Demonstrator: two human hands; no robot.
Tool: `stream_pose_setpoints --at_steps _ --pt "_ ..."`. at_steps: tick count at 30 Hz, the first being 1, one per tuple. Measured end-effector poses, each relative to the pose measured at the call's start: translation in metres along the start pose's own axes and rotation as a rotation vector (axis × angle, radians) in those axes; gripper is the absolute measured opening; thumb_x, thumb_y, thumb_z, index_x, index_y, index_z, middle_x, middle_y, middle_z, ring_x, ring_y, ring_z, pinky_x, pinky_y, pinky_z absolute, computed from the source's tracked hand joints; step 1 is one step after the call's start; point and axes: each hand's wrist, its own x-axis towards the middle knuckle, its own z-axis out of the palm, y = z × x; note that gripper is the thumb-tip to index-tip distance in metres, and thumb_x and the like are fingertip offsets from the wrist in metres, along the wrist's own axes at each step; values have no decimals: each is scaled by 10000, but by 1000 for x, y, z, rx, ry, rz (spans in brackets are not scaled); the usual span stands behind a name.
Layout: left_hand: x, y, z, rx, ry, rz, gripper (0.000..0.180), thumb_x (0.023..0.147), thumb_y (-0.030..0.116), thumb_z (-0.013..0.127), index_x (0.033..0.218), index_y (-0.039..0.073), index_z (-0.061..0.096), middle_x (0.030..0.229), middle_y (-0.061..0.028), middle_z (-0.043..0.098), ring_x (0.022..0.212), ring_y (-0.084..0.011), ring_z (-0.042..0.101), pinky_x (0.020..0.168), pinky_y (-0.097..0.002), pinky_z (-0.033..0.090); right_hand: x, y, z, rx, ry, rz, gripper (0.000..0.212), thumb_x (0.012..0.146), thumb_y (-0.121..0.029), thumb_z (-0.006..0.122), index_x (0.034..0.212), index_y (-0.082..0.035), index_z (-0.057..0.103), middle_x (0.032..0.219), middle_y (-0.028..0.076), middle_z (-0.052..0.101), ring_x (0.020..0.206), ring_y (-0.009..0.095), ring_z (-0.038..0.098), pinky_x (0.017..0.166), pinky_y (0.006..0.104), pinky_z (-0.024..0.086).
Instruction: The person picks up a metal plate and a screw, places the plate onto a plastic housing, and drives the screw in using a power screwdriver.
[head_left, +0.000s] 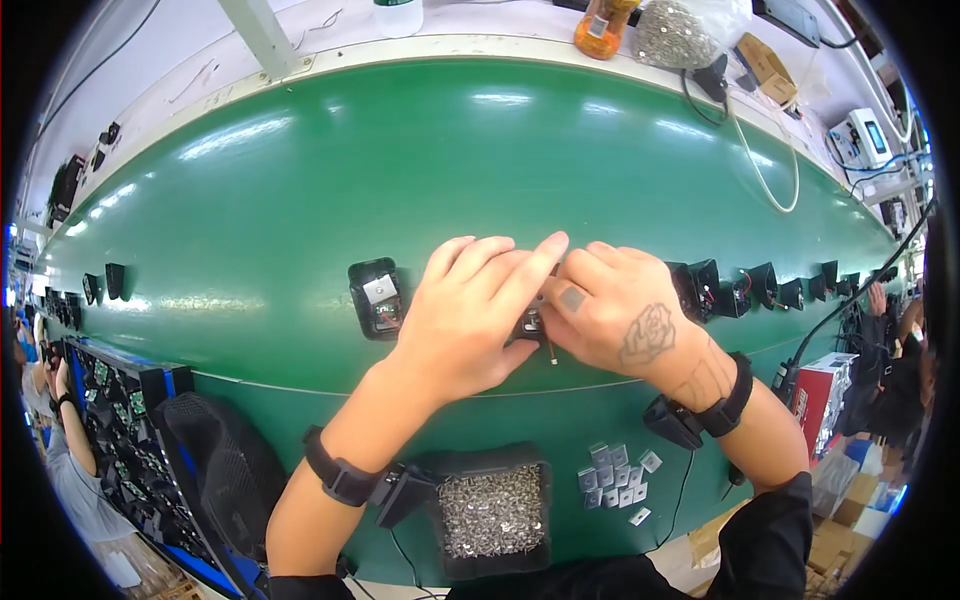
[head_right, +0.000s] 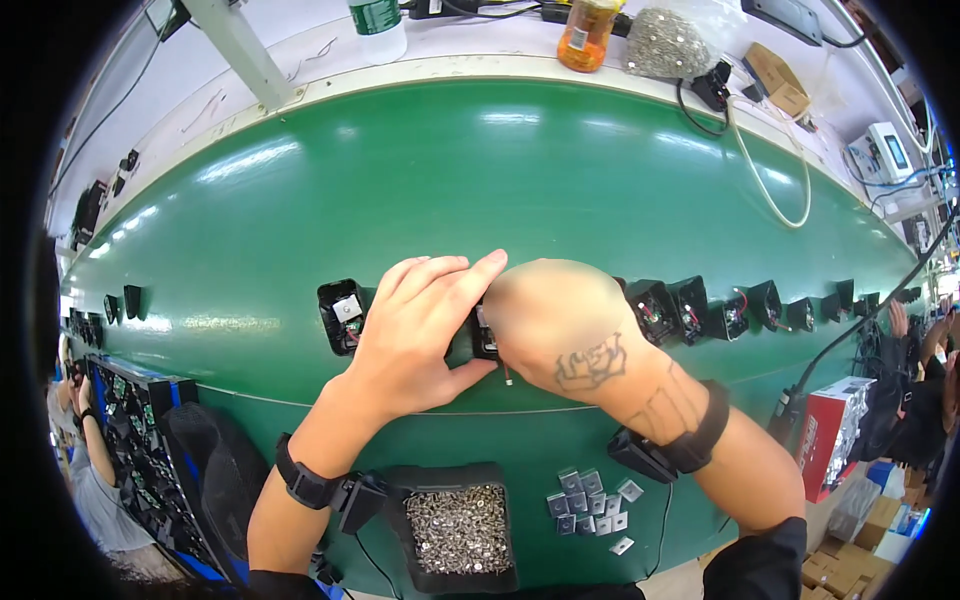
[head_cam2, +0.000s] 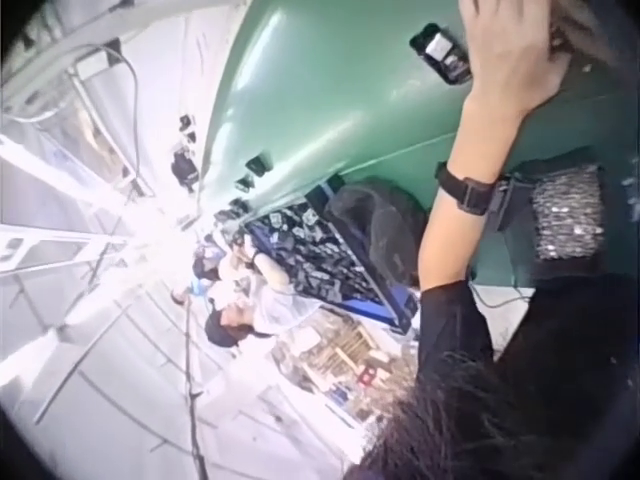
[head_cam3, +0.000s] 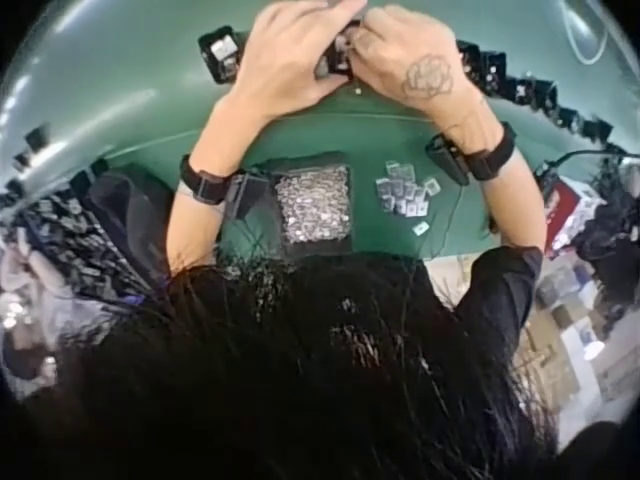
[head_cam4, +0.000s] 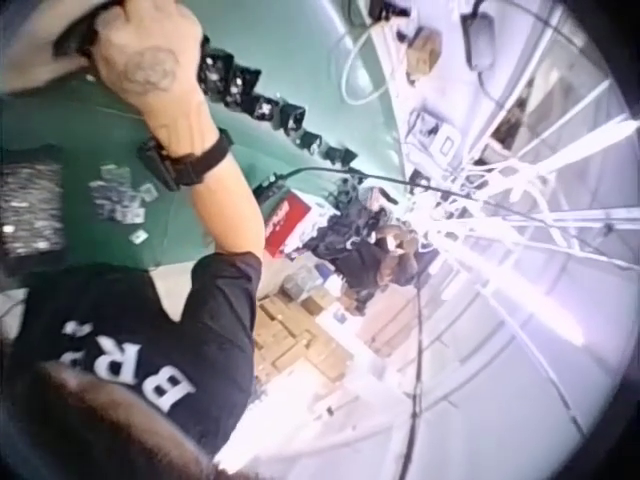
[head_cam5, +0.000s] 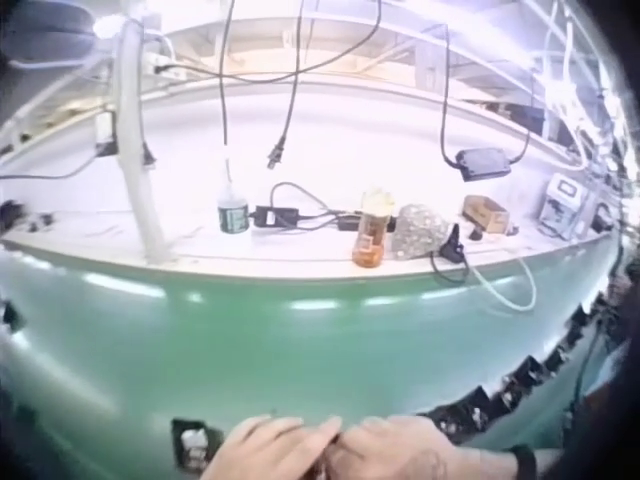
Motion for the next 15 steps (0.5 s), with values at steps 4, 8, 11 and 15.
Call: stream_pose_setpoints --at_steps 4,8,11,15 --pt "0 -1 -3 -31 13 -4 988 548 168 910 1456 76 530 1107 -90 669 1126 -290 609 1008 -453 449 4 -5 -5 -96 -48 -22 235 689 -149 777 916 -113 724 782 6 549 680 176 581 572 315 503" --pt "1 -1 -5 -42 16 3 971 552 161 910 1445 70 539 1118 -92 672 1114 -290 614 991 -443 456 5 -8 -11 -129 -105 -8 115 792 -171 669 872 -91 691 839 11 570 821 165 621 661 321 512" --pt "1 1 -3 -46 26 7 957 558 159 907 1439 62 544 1108 -95 674 1096 -288 619 981 -441 460 3 -7 -9 -83 -76 -12 129 796 -175 673 899 -105 706 872 5 583 819 162 619 657 335 512" --pt "-1 5 -4 -52 -5 -25 940 569 142 903 1436 72 547 1175 -108 668 1176 -304 600 1013 -461 451 -2 -5 -11 37 -50 -15 178 768 -121 702 945 -104 718 842 17 569 743 186 597 616 334 501"
